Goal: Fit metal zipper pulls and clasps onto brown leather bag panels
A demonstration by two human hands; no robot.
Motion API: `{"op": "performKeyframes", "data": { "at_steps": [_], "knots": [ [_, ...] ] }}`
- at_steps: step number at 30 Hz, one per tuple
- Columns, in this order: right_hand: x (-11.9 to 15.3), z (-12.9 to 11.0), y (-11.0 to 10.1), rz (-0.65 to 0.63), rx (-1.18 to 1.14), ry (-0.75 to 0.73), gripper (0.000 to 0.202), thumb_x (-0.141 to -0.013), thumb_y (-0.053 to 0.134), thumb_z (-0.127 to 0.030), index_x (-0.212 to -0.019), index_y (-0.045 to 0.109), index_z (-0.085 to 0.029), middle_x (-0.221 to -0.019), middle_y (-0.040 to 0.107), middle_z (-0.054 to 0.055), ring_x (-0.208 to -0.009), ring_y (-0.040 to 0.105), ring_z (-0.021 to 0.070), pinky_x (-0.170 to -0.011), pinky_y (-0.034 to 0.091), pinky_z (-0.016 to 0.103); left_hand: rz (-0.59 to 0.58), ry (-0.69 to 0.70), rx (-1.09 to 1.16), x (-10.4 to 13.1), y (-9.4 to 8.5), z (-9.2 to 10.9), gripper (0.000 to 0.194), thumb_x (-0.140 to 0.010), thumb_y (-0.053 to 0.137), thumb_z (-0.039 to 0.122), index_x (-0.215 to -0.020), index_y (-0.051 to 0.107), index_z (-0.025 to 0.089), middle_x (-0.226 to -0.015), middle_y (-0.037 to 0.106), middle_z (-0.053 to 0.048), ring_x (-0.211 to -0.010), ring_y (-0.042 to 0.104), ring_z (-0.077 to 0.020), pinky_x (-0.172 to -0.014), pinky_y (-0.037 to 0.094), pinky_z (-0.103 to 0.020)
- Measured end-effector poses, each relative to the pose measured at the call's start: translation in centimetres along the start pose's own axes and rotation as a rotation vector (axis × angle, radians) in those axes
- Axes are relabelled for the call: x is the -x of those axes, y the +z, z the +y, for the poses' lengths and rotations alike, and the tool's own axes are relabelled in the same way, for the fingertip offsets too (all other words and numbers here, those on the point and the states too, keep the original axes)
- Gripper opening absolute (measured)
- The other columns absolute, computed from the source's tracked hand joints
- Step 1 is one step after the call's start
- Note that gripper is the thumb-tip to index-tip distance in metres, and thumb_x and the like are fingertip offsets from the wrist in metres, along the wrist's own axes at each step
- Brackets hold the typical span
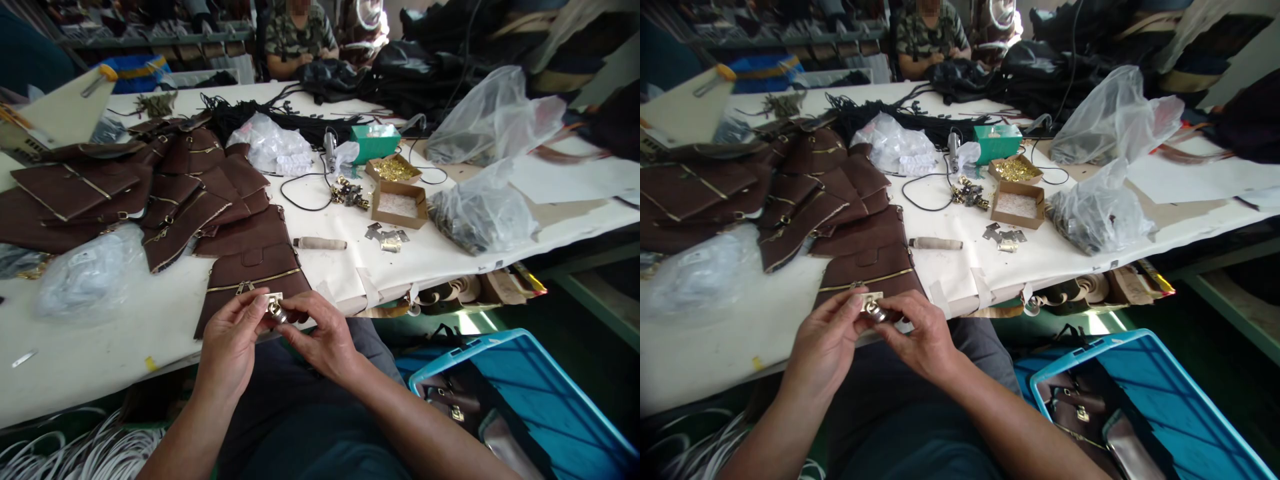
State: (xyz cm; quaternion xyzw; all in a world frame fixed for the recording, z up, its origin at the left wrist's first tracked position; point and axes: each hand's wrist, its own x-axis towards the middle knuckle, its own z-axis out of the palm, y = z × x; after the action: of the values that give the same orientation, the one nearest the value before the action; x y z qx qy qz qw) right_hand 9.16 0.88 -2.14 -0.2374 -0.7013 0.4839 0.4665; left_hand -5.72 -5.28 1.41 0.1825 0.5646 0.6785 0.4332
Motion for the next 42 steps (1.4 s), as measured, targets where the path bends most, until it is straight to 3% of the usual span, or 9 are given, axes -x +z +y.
{"op": "performKeyframes", "data": {
  "at_steps": [4,8,15,22,26,29,33,38,42],
  "knots": [
    [-0.1,-0.4,-0.3,-0.038,-0.022,0.061,0.015,-0.098,0.076,-0.032,-0.111,0.078,-0.025,-0.099,0.077,0.005,-0.090,0.071,0.0203,-0.082,0.058,0.034,-0.005,0.024,-0.108,-0.1,-0.5,0.2,0.040,-0.078,0.094,0.042,-0.105,0.081,0.016,-0.094,0.081,-0.006,-0.080,0.075,-0.0183,-0.073,0.062,-0.028],
    [0.2,-0.7,-0.5,-0.056,-0.329,0.395,0.026,-0.101,0.069,-0.046,-0.096,0.074,-0.021,-0.085,0.075,0.002,-0.079,0.069,0.0181,-0.077,0.057,0.031,-0.076,-0.014,-0.215,-0.3,-0.9,0.5,0.039,-0.078,0.093,0.045,-0.102,0.082,0.016,-0.086,0.079,-0.005,-0.071,0.071,-0.0163,-0.064,0.058,-0.025],
    [0.8,-0.8,-0.1,0.047,-0.909,0.695,0.032,-0.094,0.076,-0.047,-0.088,0.072,-0.015,-0.077,0.072,0.004,-0.069,0.067,0.0158,-0.066,0.053,0.026,-0.407,-0.106,-0.156,0.6,-0.5,0.6,0.040,-0.085,0.089,0.035,-0.119,0.077,0.017,-0.092,0.078,-0.006,-0.081,0.074,-0.0193,-0.077,0.064,-0.034],
    [1.2,-1.3,-0.9,0.005,-0.950,0.784,0.033,-0.093,0.073,-0.047,-0.085,0.068,-0.014,-0.076,0.069,0.004,-0.062,0.063,0.0140,-0.058,0.047,0.025,-0.606,-0.055,-0.225,0.8,-0.2,1.2,0.023,-0.095,0.080,0.032,-0.112,0.073,0.018,-0.089,0.072,-0.004,-0.078,0.073,-0.0200,-0.076,0.064,-0.038],
    [1.5,-1.5,-1.7,0.001,-0.526,0.648,0.024,-0.093,0.073,-0.041,-0.096,0.071,-0.017,-0.088,0.071,0.005,-0.074,0.065,0.0162,-0.068,0.050,0.028,-0.564,-0.013,-0.339,0.5,-0.9,1.6,0.026,-0.089,0.086,0.038,-0.101,0.075,0.017,-0.090,0.067,-0.002,-0.079,0.067,-0.0145,-0.074,0.058,-0.026],
    [1.5,-2.0,-2.2,0.086,-0.076,0.258,0.033,-0.088,0.077,-0.024,-0.121,0.072,-0.023,-0.111,0.071,0.007,-0.099,0.067,0.0210,-0.087,0.054,0.034,-0.565,-0.028,-0.402,0.2,-1.6,1.5,0.031,-0.092,0.082,0.045,-0.103,0.077,0.016,-0.091,0.065,-0.002,-0.074,0.060,-0.0118,-0.066,0.052,-0.023],
    [0.8,-2.6,-2.2,0.000,0.090,-0.108,0.029,-0.090,0.072,-0.012,-0.116,0.076,-0.024,-0.115,0.072,0.009,-0.108,0.069,0.0227,-0.095,0.055,0.038,-0.581,-0.059,-0.414,-0.1,-2.3,1.2,0.033,-0.092,0.080,0.048,-0.101,0.076,0.016,-0.089,0.064,-0.002,-0.075,0.058,-0.0127,-0.065,0.052,-0.023],
    [-0.3,-2.9,-2.0,-0.060,0.017,-0.070,0.009,-0.094,0.080,-0.021,-0.103,0.078,-0.022,-0.098,0.075,0.006,-0.094,0.071,0.0196,-0.087,0.056,0.033,-0.572,-0.067,-0.416,-0.4,-2.8,1.3,0.033,-0.093,0.079,0.049,-0.097,0.076,0.016,-0.084,0.065,-0.001,-0.067,0.058,-0.0108,-0.060,0.050,-0.023],
    [-0.5,-3.1,-2.1,-0.080,-0.095,0.030,0.004,-0.096,0.078,-0.023,-0.093,0.076,-0.021,-0.092,0.073,0.004,-0.089,0.069,0.0174,-0.084,0.055,0.031,-0.588,-0.057,-0.369,-0.3,-3.2,1.4,0.038,-0.101,0.067,0.053,-0.103,0.080,0.017,-0.085,0.068,-0.005,-0.076,0.065,-0.0167,-0.059,0.054,-0.024]
  ]
}}
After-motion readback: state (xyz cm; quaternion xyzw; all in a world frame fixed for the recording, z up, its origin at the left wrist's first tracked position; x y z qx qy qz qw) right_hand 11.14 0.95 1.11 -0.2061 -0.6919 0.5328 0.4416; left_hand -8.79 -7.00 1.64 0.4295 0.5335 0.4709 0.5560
